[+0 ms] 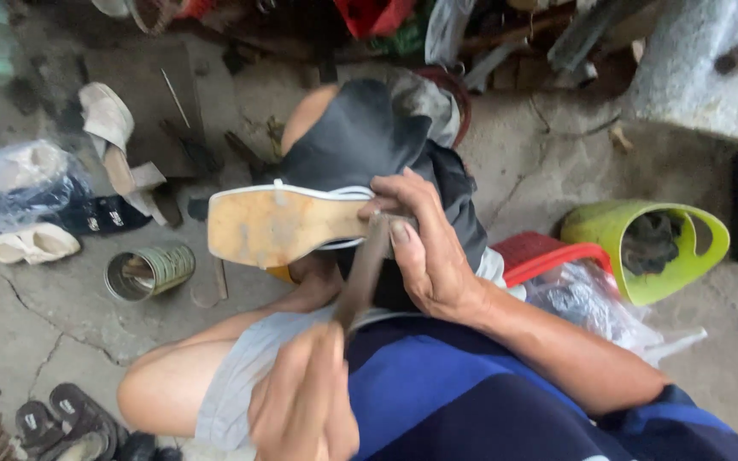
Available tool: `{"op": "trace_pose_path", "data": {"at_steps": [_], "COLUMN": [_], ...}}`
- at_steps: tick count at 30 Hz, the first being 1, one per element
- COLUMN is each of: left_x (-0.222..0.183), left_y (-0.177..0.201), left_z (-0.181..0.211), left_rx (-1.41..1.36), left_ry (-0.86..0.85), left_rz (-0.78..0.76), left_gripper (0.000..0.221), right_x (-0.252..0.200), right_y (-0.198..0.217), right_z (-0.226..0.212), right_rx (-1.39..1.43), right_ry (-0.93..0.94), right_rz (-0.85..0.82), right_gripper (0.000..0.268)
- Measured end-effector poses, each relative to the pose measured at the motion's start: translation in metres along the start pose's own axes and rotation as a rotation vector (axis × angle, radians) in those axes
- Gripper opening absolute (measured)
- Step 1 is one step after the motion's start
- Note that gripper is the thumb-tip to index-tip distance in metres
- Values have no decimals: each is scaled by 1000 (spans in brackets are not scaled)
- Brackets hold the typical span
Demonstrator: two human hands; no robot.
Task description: A person is repairing a white high-heeled sandal by manipulating the heel and sole using pliers, a hammer, and adhesive.
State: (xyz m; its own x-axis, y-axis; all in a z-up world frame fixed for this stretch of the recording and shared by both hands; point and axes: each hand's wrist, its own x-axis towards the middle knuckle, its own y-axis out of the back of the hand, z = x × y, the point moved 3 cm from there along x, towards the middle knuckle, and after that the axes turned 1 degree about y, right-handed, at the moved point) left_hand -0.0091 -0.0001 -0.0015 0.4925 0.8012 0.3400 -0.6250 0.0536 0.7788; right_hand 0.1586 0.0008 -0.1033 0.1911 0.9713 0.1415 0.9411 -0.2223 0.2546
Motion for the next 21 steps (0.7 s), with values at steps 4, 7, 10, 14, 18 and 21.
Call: {"op": "trace_pose_path", "data": {"at_steps": [4, 7, 10, 14, 18, 21], "left_x": [11, -7, -37, -43, -32, -14], "left_y": [-4, -15, -1, -2, 1, 6], "left_z": [-3, -20, -13, -26, -35, -34], "left_rx": [181, -69, -72, -201, -272, -213], "left_ry": [-53, 2, 3, 123, 198, 232], "left_rz": [-198, -159, 90, 124, 153, 74], "left_gripper": [29, 32, 26, 30, 33, 31], "right_x": [3, 11, 5, 13, 35, 44], "right_y": [3, 3, 1, 2, 8, 7], "right_z": [-2, 2, 1, 3, 2, -1], "right_rx": [-16, -2, -12, 175, 216, -80], "right_ry": [5, 3, 29, -41, 44, 262], "right_rz": [0, -8, -7, 75, 27, -7], "right_gripper": [45, 45, 44, 45, 43, 42]}}
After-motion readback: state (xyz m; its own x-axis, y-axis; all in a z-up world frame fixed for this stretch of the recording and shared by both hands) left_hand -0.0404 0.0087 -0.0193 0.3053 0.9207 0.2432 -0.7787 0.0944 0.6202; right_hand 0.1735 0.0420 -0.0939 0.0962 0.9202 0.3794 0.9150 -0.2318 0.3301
